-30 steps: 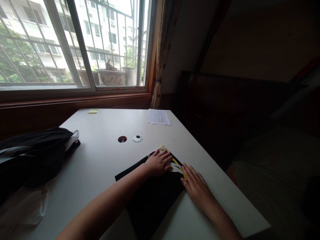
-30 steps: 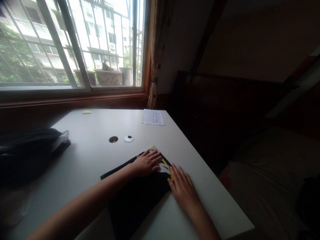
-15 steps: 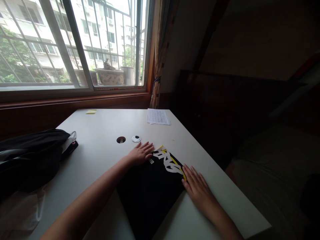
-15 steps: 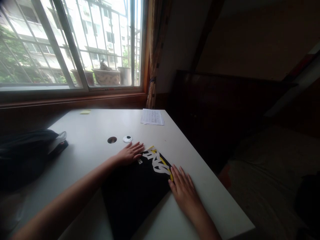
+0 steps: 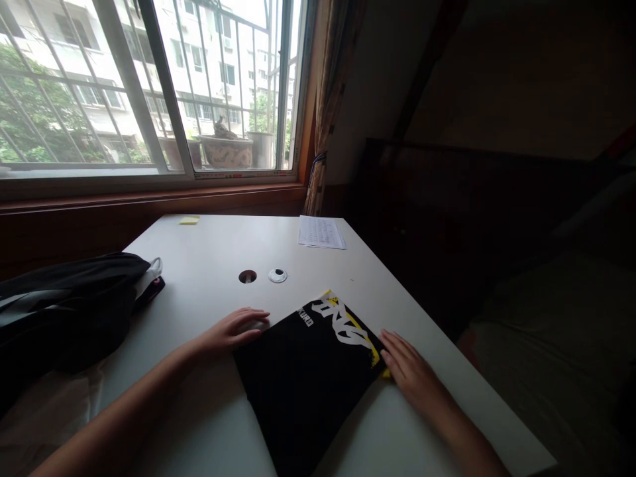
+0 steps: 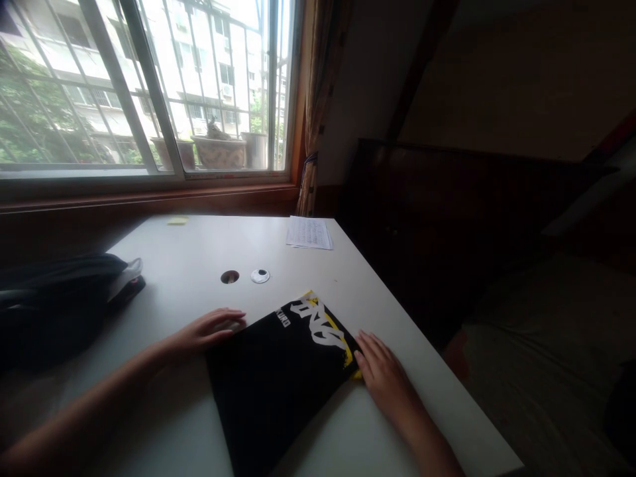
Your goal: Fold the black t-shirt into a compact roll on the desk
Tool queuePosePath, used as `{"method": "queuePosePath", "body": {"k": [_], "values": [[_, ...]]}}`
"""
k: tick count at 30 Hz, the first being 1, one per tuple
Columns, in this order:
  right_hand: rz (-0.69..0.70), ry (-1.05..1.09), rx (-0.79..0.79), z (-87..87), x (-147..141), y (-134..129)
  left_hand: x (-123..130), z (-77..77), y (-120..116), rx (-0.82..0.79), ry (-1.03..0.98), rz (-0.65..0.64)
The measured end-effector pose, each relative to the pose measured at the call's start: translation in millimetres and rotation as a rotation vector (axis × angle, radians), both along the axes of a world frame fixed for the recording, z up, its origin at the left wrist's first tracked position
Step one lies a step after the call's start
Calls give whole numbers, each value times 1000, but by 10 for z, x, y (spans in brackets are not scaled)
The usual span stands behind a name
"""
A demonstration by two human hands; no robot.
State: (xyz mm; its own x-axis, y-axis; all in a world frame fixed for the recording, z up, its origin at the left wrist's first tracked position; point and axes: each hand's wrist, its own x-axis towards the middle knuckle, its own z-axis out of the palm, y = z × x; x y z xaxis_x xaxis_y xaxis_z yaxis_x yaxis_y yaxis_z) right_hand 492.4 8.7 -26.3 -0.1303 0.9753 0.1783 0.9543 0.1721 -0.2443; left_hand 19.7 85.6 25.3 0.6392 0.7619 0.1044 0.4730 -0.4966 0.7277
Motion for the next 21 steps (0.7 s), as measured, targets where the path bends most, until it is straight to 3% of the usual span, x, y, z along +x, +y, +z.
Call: {"method": "queuePosePath", "body": {"k": [5,11,21], "values": [[20,90,115,145,127,30,-64,-15,-94,-57,-37,-2],[163,114,25,276,-44,-60,-19,-89,-15,41,49,-6],[168,66,-6,375,-61,21,-16,-173,1,122,50,13]]}}
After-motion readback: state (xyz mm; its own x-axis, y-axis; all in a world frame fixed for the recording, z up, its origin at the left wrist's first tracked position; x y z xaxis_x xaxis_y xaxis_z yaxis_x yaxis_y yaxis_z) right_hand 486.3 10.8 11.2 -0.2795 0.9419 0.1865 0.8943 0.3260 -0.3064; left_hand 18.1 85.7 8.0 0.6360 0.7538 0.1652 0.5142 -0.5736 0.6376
